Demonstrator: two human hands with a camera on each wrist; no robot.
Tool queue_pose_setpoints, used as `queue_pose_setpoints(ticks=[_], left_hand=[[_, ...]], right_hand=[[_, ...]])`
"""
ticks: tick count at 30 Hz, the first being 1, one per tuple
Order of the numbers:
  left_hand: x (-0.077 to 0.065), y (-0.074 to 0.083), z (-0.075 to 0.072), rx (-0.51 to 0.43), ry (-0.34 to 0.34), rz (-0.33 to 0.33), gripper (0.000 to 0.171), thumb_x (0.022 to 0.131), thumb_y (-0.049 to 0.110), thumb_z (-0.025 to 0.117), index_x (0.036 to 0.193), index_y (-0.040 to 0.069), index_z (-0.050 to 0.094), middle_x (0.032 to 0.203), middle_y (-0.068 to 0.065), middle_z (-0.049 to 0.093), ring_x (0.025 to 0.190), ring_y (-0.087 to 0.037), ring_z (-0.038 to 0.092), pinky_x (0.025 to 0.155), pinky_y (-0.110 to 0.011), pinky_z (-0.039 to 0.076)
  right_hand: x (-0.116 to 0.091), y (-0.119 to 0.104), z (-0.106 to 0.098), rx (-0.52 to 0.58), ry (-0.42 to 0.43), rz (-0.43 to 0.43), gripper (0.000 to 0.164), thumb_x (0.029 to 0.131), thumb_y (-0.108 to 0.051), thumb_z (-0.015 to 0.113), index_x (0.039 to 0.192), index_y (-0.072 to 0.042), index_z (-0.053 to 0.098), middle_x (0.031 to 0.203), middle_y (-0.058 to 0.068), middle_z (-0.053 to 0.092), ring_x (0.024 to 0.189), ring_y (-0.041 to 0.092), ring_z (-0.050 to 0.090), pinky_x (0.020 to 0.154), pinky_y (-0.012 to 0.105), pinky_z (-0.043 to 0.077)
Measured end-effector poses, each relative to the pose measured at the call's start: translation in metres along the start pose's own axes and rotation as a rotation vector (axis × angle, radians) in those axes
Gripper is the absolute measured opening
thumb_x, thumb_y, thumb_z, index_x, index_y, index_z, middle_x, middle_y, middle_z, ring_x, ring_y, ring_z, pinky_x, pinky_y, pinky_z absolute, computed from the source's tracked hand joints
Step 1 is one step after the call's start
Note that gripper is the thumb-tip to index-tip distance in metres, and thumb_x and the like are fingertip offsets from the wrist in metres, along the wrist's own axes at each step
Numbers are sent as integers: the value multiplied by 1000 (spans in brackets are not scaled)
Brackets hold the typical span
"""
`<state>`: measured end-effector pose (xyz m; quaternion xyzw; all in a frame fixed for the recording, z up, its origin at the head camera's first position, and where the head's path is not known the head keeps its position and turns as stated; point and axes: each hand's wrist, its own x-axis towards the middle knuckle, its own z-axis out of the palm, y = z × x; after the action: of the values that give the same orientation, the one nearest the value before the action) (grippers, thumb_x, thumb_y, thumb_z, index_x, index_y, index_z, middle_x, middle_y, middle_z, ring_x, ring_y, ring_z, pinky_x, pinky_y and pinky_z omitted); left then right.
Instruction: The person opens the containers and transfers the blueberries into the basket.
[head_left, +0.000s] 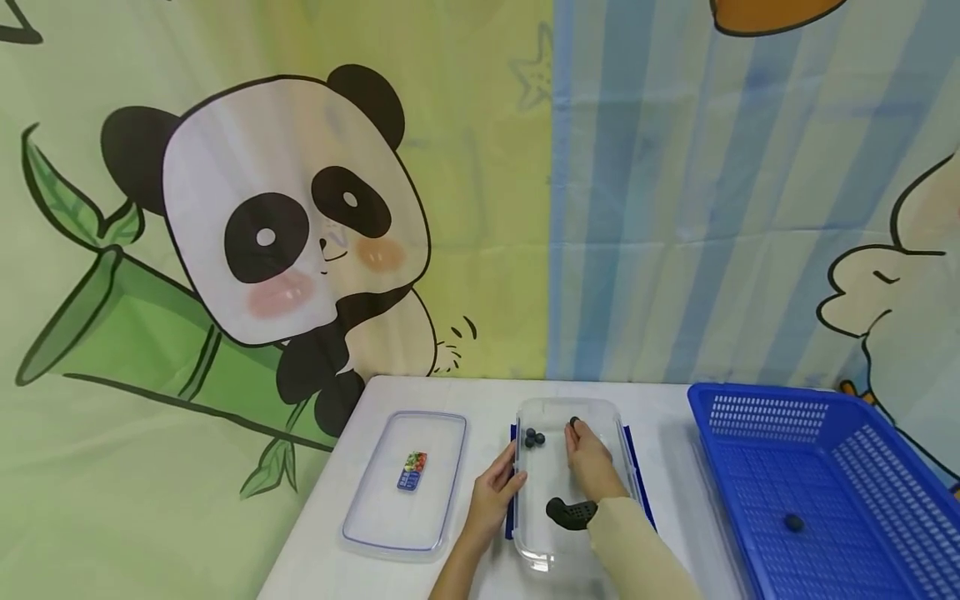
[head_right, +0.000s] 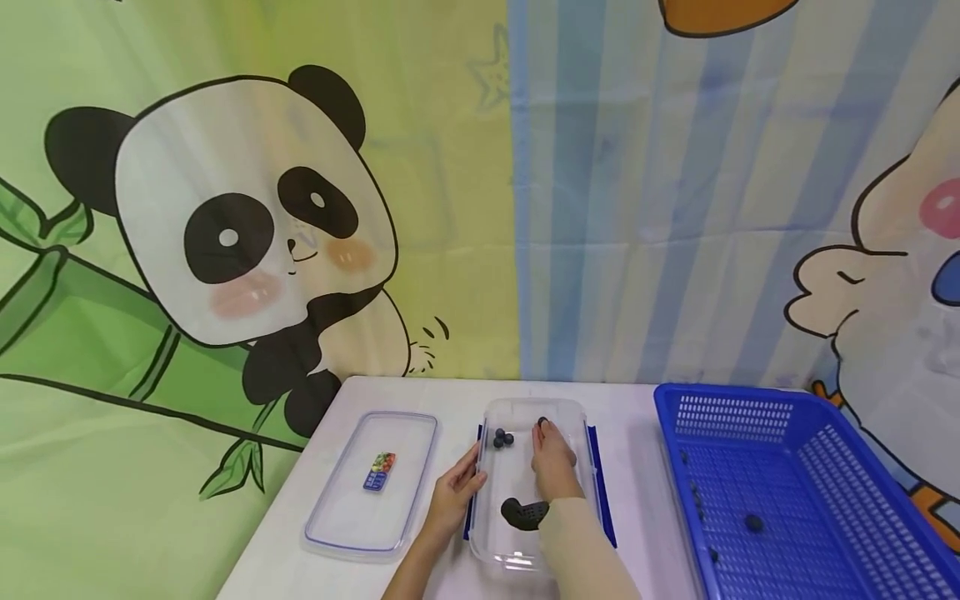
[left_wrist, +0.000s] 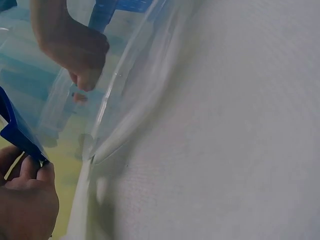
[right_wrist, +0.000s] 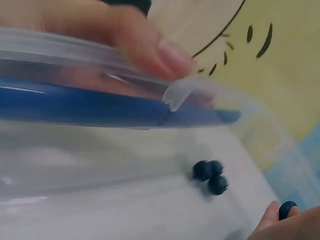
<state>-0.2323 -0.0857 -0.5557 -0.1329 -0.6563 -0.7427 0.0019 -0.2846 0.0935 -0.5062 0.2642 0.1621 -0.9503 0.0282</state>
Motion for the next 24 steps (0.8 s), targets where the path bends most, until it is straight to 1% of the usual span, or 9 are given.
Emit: queue_pose_setpoints(ticks=[2, 3, 5, 7, 9, 12, 15, 18, 24], left_hand=[[-2, 8, 0, 13, -3, -10, 54, 89, 8, 61, 137, -2, 39, 145, -17, 31, 131, -30, 29, 102, -21, 31], [-3, 11, 1, 22, -5, -15, 54, 89, 8, 60, 137, -3, 38, 145, -18, 30, 131, -30, 29, 102, -22, 31], [-4, 16, 2, 33, -9, -24, 54, 90, 7, 59, 137, -3, 37, 145, -19, 29, 131, -31, 28, 102, -22, 31], [-4, 18, 3, 44, -14, -27, 54, 90, 9, 60, 138, -3, 37, 145, -20, 27, 131, -31, 28, 102, -23, 31], [-3, 21, 4, 46, -19, -21, 55, 90, 10, 60, 138, -3, 36, 146, -21, 26, 132, -32, 28, 103, -23, 30], [-1, 22, 5, 55, -23, -15, 56, 90, 13, 60, 138, -2, 37, 146, -21, 26, 132, -32, 28, 103, -23, 31], [-1, 23, 4, 58, -25, -27, 56, 90, 14, 60, 139, 0, 36, 146, -18, 26, 132, -30, 28, 103, -23, 30], [-4, 23, 3, 54, -21, -33, 55, 90, 12, 60, 138, -1, 37, 146, -18, 27, 133, -29, 27, 103, -24, 29], [-4, 23, 3, 39, -18, -27, 56, 89, 12, 61, 138, -2, 37, 146, -19, 27, 133, -30, 27, 104, -23, 28]], right_hand=[[-6, -6, 8, 18, 4, 21, 52, 98, -6, 39, 146, -12, 22, 151, -1, 22, 134, 10, 25, 104, 18, 31], [-9, -9, 13, -20, 5, 23, 52, 97, -5, 41, 146, -12, 24, 148, 0, 27, 133, 10, 28, 102, 18, 34], [-15, -16, 23, -41, 2, 39, 48, 95, -3, 45, 142, -10, 34, 138, 4, 43, 129, 11, 36, 99, 18, 38], [-22, -26, 30, -19, 5, 70, 35, 93, -1, 49, 127, -8, 53, 119, 7, 59, 121, 12, 47, 96, 19, 42], [-31, -38, 37, -9, -14, 95, 21, 91, 2, 51, 104, -5, 66, 98, 11, 67, 111, 16, 56, 94, 21, 43], [-49, -61, 41, 7, -77, 155, 23, 91, 1, 51, 78, 1, 69, 83, 15, 69, 99, 19, 63, 94, 21, 43], [-71, -86, 36, -14, -175, 208, 26, 93, 0, 47, 80, 2, 70, 85, 18, 68, 95, 22, 64, 97, 21, 41], [-91, -113, 21, -63, -280, 231, 27, 95, -1, 44, 88, 4, 69, 92, 19, 68, 95, 25, 64, 99, 22, 39], [-114, -180, -25, -285, -469, 246, 34, 100, -6, 34, 104, 0, 67, 109, 18, 63, 105, 25, 60, 105, 24, 31]])
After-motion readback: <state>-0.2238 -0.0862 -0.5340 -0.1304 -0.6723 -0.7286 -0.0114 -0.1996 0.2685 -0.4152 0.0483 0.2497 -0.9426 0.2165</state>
